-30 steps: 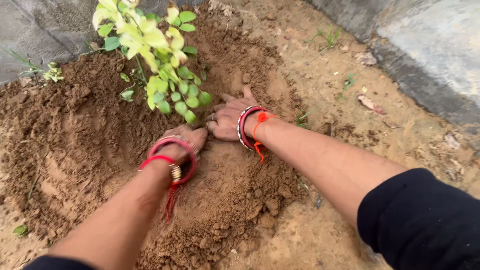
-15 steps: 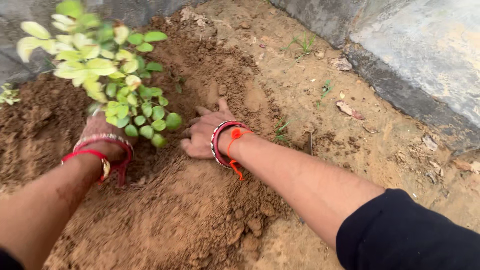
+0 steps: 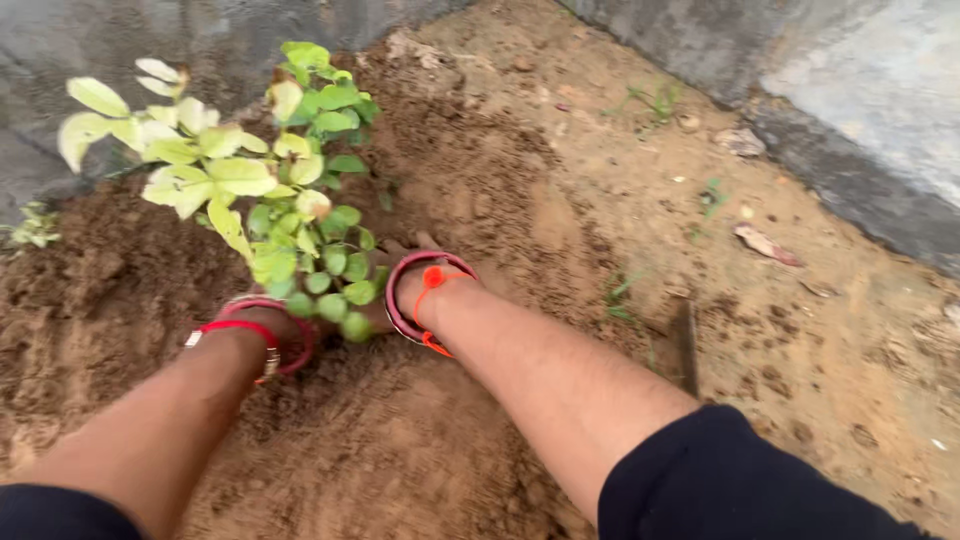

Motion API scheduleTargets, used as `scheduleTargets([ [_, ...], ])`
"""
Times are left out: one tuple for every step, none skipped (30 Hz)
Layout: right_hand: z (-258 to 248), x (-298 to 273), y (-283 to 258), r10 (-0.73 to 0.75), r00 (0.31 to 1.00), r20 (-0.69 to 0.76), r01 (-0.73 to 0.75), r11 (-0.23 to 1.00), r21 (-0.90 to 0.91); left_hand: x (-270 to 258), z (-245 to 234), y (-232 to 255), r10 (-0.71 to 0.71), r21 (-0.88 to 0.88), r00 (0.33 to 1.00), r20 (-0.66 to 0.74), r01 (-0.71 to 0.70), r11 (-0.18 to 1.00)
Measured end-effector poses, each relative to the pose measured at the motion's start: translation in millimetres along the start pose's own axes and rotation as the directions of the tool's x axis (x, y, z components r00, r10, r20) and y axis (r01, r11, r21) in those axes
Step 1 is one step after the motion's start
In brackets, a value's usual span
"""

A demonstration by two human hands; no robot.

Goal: The person plants a rose bush by digging a hole in the dirt, placing the plant, and then pouring water from a plastic container over the roots and soil.

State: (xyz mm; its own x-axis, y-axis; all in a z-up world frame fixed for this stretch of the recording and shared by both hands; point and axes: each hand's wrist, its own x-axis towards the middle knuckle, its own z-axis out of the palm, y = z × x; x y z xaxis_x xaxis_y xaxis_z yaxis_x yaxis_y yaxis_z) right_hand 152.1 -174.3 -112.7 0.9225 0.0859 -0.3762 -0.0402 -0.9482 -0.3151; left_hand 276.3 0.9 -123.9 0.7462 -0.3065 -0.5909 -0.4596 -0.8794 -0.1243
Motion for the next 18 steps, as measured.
scheduleTargets([
  [4.1,10.6,3.8,0.016,1.000,0.010,-0.016,1.000,-0.010,-1.3,-3.1,4.1,0.005,-0.010,1.000,0.015,-0.005,1.000],
  [8.3,16.9,7.8,0.021,0.999,0.028,-0.020,0.999,-0.033,-1.3,-5.0,9.8,0.014,-0.028,1.000,0.028,-0.013,1.000],
  [10.0,22.3,9.2,0.025,0.999,0.044,-0.023,0.998,-0.059,-3.4,-3.9,13.2,0.021,-0.040,0.999,0.038,-0.019,0.999],
  [11.2,23.6,9.8,0.037,0.997,0.068,-0.031,0.996,-0.085,-7.0,-0.8,15.6,0.032,-0.050,0.998,0.053,-0.029,0.998],
  [11.5,22.5,8.8,0.042,0.995,0.087,-0.033,0.994,-0.109,-12.5,3.6,15.7,0.039,-0.062,0.997,0.067,-0.035,0.997],
  [9.1,19.1,9.7,0.060,0.993,0.097,-0.047,0.989,-0.139,-17.7,5.4,15.1,0.046,-0.061,0.996,0.070,-0.042,0.997],
  [7.1,17.1,4.6,0.060,0.992,0.110,-0.043,0.987,-0.155,-24.6,7.6,12.5,0.051,-0.058,0.997,0.065,-0.047,0.997],
  [5.5,11.5,3.2,0.054,0.992,0.115,-0.035,0.986,-0.166,-30.4,8.5,13.0,0.064,-0.051,0.996,0.058,-0.061,0.997],
  [4.4,9.1,-4.0,0.046,0.991,0.125,-0.024,0.985,-0.172,-35.6,5.9,11.6,0.066,-0.037,0.997,0.032,-0.064,0.997],
  [4.1,4.9,-8.2,0.025,0.991,0.131,-0.002,0.986,-0.169,-41.6,5.7,12.5,0.068,-0.032,0.998,0.013,-0.068,0.997],
  [4.2,1.8,-14.0,-0.012,0.990,0.140,0.033,0.988,-0.149,-47.7,4.5,13.4,0.066,-0.024,0.998,-0.021,-0.067,0.997],
  [3.4,-1.1,-17.9,-0.046,0.988,0.147,0.066,0.989,-0.134,-53.4,1.4,13.6,0.055,-0.016,0.997,-0.058,-0.056,0.998],
  [3.8,-3.4,-23.9,-0.088,0.984,0.153,0.104,0.989,-0.103,-59.2,0.1,16.2,0.050,-0.017,0.995,-0.086,-0.052,0.999],
  [3.6,-6.6,-26.2,-0.104,0.981,0.162,0.121,0.988,-0.095,-65.8,0.6,17.9,0.048,-0.011,0.992,-0.113,-0.049,0.999],
  [4.0,-10.3,-28.1,-0.126,0.978,0.167,0.141,0.987,-0.080,-72.4,3.8,20.4,0.040,-0.023,0.991,-0.124,-0.044,0.999],
  [2.9,-13.3,-29.3,-0.122,0.976,0.178,0.142,0.985,-0.101,-77.5,6.0,21.9,0.032,-0.042,0.991,-0.133,-0.038,0.998],
  [1.4,-16.8,-29.8,-0.115,0.975,0.188,0.139,0.983,-0.121,-83.4,10.5,20.5,0.009,-0.078,0.990,-0.138,-0.019,0.997],
  [-0.1,-20.8,-30.7,-0.105,0.975,0.196,0.135,0.980,-0.146,-86.9,13.4,18.9,0.004,-0.080,0.990,-0.143,-0.016,0.997],
])
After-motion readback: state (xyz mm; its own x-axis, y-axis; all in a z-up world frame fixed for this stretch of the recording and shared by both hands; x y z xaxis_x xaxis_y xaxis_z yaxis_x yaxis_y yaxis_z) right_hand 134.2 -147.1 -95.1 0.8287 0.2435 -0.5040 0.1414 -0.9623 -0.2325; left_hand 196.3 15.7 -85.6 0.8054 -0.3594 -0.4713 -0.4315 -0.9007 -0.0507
